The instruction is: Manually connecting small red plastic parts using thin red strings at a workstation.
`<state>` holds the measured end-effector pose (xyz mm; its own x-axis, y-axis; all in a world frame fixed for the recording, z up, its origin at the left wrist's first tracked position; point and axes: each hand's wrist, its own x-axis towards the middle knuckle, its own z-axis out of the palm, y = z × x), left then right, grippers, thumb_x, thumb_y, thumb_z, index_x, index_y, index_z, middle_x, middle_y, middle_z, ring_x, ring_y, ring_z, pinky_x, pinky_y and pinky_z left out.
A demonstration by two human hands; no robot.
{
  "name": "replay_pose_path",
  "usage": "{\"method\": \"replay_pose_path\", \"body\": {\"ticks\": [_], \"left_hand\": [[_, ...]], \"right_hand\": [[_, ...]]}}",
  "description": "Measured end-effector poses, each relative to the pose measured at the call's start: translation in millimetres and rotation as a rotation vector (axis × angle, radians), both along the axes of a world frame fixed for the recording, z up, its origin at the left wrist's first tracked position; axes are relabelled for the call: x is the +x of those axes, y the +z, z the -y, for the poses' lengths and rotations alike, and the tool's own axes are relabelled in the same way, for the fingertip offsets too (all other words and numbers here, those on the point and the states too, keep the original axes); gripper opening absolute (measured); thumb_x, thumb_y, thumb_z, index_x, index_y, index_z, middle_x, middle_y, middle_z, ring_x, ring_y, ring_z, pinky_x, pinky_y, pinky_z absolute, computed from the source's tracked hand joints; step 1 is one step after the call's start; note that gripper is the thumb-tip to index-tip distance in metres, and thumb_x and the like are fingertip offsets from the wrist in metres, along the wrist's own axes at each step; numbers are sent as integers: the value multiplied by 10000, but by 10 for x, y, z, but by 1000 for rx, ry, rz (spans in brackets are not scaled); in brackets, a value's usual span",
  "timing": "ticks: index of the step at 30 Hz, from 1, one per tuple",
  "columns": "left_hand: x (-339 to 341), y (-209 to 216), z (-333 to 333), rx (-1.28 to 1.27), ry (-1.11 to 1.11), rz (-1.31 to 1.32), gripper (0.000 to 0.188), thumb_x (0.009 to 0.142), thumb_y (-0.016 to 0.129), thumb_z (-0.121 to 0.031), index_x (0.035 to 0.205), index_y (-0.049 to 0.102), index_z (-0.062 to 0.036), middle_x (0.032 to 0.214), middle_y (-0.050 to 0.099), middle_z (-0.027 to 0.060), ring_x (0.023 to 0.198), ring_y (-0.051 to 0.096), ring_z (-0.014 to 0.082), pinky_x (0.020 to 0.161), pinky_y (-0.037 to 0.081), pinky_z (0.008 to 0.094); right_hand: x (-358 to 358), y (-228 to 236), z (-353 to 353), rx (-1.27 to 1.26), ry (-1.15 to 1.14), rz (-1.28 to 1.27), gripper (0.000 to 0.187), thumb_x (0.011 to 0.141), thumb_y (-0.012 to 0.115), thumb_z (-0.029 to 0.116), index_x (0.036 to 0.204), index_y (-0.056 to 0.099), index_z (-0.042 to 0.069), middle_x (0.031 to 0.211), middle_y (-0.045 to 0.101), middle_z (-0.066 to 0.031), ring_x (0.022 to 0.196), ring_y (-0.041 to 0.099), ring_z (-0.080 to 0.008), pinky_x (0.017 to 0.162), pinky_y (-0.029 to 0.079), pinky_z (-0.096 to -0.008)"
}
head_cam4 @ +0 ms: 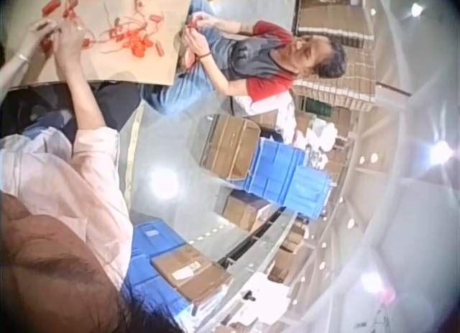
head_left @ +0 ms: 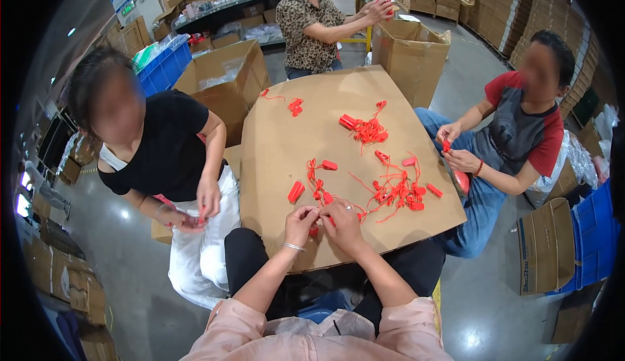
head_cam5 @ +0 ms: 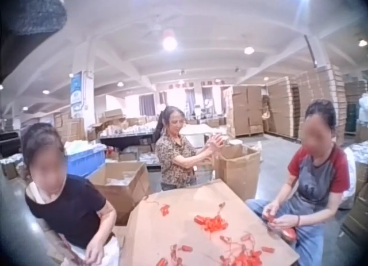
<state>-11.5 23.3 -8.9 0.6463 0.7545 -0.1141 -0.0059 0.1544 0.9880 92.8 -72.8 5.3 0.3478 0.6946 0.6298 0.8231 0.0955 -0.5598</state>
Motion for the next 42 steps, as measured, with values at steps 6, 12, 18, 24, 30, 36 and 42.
{"method": "replay_pose_path", "body": {"ticks": [6,12,18,24,30,36,42], "left_hand": [[-6,-98,2,191,-92,-30,93,810,576,-59,880,588,2,712,570,-5,605,516,42,530,425,182],[-71,-19,20,395,-107,-133,91,769,604,-62,825,602,10,739,530,7,595,520,53,518,441,206],[-67,-80,-35,225,-141,-25,68,776,601,-56,807,600,5,732,560,13,594,527,56,527,437,199],[-80,-34,-47,41,-151,-6,40,797,576,-44,806,583,-6,645,565,8,593,524,56,535,426,185],[-70,-59,-21,48,-38,-49,51,809,565,-54,828,577,-9,694,570,5,594,516,46,541,434,184],[-114,-11,-35,15,-148,-18,72,818,565,-71,846,581,-7,708,571,-2,612,521,44,555,439,177],[-161,37,-115,-163,-248,-56,114,842,554,-143,843,589,-35,706,558,-14,573,474,42,506,369,171]], "right_hand": [[89,-197,-21,-113,64,-603,65,765,602,88,789,587,29,730,593,-55,698,533,-162,627,422,-292],[91,-255,-36,-180,169,-864,103,827,568,101,843,597,3,737,609,-22,551,510,-40,471,414,-192],[114,-256,-26,-208,198,-974,113,825,568,103,862,620,10,739,620,-15,625,540,-62,552,444,-206],[77,-125,7,-376,133,-738,130,795,602,127,847,611,9,765,619,-32,654,554,-70,596,450,-239],[6,-143,-18,-240,88,-508,116,796,585,111,851,606,11,787,595,-47,745,552,-98,646,444,-234],[87,-123,-7,-208,208,-678,115,819,549,77,911,607,39,778,591,-55,709,560,-119,637,452,-242],[71,-100,-20,-247,165,-550,99,827,541,81,905,590,43,791,597,-53,703,559,-104,632,452,-239]]}}
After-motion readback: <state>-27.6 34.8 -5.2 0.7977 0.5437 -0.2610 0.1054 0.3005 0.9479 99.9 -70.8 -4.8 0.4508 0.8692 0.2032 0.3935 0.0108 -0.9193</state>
